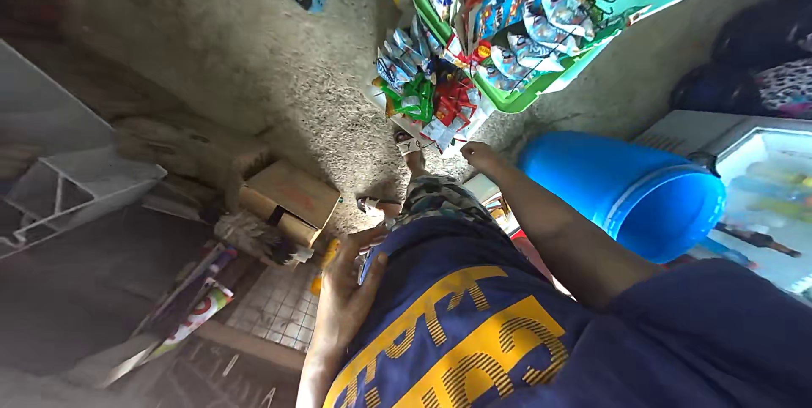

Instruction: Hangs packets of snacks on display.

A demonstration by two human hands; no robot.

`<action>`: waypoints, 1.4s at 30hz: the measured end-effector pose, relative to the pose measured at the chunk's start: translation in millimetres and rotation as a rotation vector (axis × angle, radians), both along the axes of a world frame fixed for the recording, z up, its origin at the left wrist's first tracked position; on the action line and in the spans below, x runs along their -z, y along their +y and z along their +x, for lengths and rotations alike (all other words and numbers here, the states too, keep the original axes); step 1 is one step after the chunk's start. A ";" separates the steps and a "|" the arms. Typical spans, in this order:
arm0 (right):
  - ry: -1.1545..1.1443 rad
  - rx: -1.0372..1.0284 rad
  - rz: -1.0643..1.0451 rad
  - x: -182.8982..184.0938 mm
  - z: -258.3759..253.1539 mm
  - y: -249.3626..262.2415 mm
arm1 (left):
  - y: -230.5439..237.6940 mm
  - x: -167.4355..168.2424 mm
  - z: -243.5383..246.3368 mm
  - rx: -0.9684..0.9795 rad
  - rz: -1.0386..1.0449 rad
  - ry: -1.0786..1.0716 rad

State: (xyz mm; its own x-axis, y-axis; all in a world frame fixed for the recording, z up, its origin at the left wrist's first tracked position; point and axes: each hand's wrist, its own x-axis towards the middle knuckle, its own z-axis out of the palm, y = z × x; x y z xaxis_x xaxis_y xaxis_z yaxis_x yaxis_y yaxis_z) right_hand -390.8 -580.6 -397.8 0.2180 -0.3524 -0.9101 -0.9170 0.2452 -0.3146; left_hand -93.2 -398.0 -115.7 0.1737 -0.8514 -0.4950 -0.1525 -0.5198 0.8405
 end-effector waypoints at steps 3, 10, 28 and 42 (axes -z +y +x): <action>-0.054 -0.010 0.007 4.8 9.7 -6.4 | -12.4 -0.5 -0.2 0.014 0.006 -0.037; -0.092 0.004 0.043 20.9 31.1 -16.8 | -16.8 7.2 -1.6 0.041 0.042 -0.079; 0.010 0.126 -0.120 151.5 133.6 -78.9 | -4.1 139.9 49.9 0.497 0.358 -0.333; 0.083 0.194 -0.111 209.6 151.2 -56.3 | -3.5 170.6 85.5 0.560 0.385 -0.334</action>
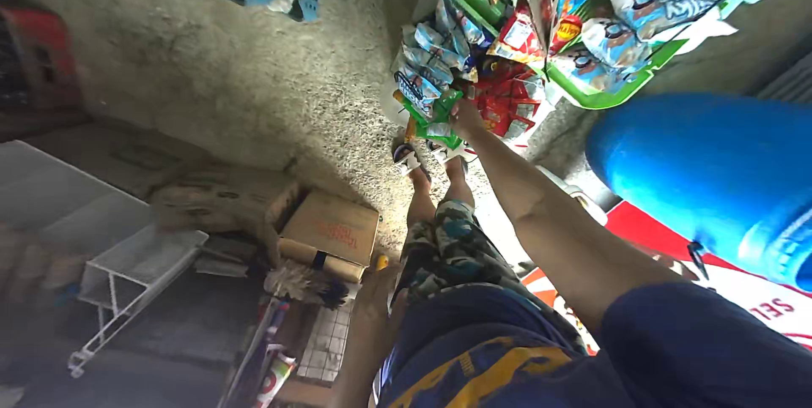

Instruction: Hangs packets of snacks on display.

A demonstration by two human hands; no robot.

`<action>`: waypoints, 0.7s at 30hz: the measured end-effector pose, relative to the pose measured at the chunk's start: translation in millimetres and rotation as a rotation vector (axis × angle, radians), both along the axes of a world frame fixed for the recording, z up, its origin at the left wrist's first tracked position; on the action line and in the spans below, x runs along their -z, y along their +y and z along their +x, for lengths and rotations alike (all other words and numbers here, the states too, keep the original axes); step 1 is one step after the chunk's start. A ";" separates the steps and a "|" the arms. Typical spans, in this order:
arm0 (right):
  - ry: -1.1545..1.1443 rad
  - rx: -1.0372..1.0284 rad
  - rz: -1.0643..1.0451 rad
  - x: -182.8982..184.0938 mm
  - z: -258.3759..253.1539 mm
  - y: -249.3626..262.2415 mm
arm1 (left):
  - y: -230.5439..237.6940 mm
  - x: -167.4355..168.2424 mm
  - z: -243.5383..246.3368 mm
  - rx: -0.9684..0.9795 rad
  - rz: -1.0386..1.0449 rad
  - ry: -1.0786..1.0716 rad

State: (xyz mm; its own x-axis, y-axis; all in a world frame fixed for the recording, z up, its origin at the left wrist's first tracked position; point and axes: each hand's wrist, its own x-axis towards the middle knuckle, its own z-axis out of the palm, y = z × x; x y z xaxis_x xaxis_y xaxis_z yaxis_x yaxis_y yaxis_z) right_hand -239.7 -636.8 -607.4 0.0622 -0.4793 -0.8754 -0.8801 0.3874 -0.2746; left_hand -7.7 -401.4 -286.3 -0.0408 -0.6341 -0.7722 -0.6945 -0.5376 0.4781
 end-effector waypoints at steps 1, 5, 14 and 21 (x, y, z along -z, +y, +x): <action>0.004 0.022 -0.013 -2.5 -0.7 4.6 | -0.7 0.7 1.8 0.000 -0.007 0.003; 0.045 0.058 -0.091 -22.5 3.6 21.2 | -3.9 0.1 7.1 0.005 0.004 0.006; -0.083 0.177 -0.326 -66.3 -14.5 56.9 | -9.1 -7.9 2.2 0.053 -0.059 0.020; -0.192 0.042 -0.426 -118.2 -20.2 88.8 | -17.1 -27.6 -7.9 0.074 -0.155 0.033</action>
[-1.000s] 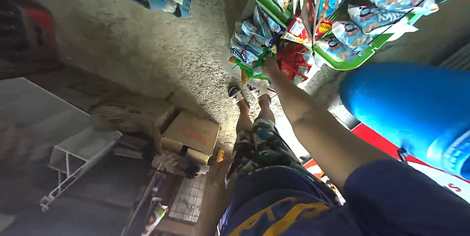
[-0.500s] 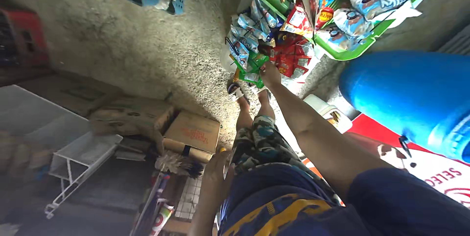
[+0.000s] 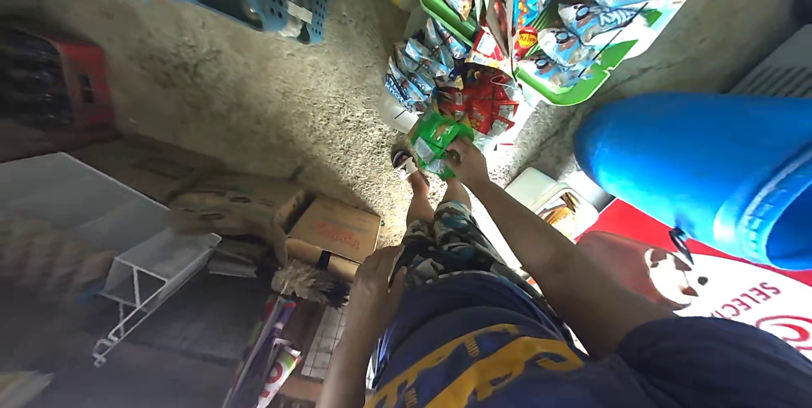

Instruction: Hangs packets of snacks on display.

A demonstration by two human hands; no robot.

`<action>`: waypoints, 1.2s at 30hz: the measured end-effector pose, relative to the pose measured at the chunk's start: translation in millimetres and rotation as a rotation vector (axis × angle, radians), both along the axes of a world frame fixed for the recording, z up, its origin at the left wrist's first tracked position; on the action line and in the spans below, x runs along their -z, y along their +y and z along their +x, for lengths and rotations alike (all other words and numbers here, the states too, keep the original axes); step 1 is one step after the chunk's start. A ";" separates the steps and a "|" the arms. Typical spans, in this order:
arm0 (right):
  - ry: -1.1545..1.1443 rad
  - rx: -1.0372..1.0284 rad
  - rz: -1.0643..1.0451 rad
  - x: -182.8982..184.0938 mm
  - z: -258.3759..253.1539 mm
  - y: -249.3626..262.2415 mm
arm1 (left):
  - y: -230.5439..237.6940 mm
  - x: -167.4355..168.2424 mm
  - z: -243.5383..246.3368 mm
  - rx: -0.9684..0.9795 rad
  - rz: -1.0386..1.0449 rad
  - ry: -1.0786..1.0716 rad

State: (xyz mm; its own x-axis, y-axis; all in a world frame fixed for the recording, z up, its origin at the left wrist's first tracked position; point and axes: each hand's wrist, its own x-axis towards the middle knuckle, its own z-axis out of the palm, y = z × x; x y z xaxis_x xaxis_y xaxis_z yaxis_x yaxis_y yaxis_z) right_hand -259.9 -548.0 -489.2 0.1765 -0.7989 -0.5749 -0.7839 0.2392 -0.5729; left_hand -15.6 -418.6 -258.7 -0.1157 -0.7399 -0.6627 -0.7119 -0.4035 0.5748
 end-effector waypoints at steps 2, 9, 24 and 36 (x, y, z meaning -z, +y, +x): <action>-0.020 -0.144 -0.125 -23.6 0.7 8.4 | -3.1 -6.3 -2.9 -0.013 -0.063 0.000; -0.077 -0.625 -0.343 -127.4 12.6 12.4 | -34.6 -21.1 -27.4 0.139 -0.017 -0.277; -0.711 -0.948 -0.627 -269.2 80.0 -2.6 | 50.3 -91.4 -47.7 -0.782 -0.132 -0.057; -0.879 -1.193 -0.288 -331.5 213.8 24.1 | 163.4 -146.3 -34.4 -1.228 -0.439 -0.050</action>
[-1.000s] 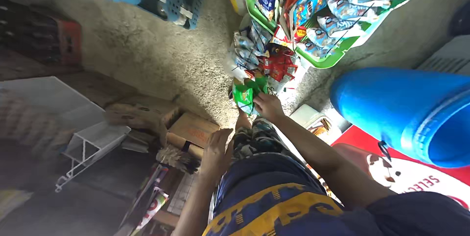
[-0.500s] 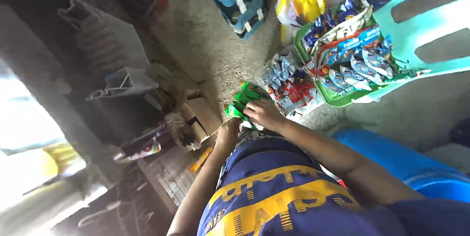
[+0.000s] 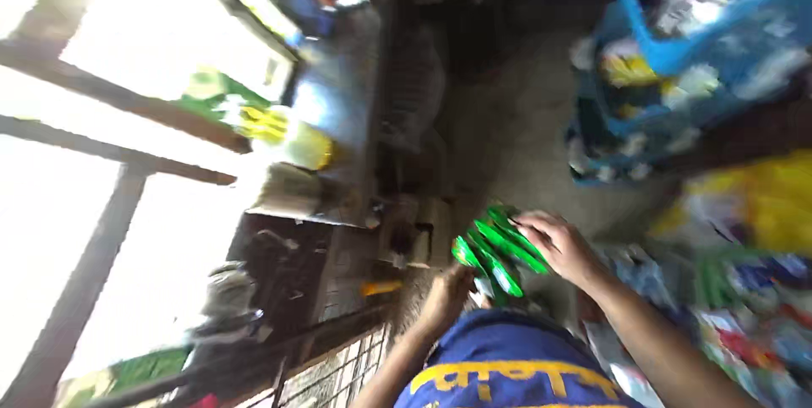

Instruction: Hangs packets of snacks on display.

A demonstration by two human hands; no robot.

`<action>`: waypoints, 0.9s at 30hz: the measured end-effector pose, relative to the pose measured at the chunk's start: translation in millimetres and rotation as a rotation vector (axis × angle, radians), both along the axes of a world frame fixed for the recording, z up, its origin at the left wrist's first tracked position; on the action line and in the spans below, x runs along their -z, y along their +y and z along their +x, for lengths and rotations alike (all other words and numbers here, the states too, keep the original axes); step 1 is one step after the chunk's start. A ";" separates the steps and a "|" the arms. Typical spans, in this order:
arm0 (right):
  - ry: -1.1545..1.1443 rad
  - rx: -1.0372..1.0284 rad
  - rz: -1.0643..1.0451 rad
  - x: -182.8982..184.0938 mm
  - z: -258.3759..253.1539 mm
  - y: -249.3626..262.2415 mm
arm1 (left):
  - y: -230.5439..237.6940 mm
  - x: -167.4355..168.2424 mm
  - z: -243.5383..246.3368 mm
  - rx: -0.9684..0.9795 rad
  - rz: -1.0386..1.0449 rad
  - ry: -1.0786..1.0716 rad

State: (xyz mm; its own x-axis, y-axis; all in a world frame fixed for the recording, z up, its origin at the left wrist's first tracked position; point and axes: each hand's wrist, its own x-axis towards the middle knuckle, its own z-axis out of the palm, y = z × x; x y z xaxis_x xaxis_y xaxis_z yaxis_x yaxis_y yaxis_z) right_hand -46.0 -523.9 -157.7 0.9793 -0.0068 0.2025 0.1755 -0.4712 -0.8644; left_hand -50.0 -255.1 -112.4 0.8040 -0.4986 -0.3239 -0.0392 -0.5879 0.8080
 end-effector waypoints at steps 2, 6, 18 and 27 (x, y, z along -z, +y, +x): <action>-0.145 -0.050 0.027 -14.9 23.7 26.7 | 19.4 -13.7 5.9 -0.043 0.044 -0.068; -0.346 -0.141 0.153 -49.4 52.8 78.8 | 53.2 -47.7 5.1 -0.185 0.147 -0.382; -0.395 -0.766 0.522 -135.2 164.1 155.5 | 85.8 -114.0 -7.4 -0.685 0.491 -1.294; -0.389 -1.030 0.637 -173.7 219.9 190.7 | 64.3 -169.6 -20.8 -1.104 0.723 -1.408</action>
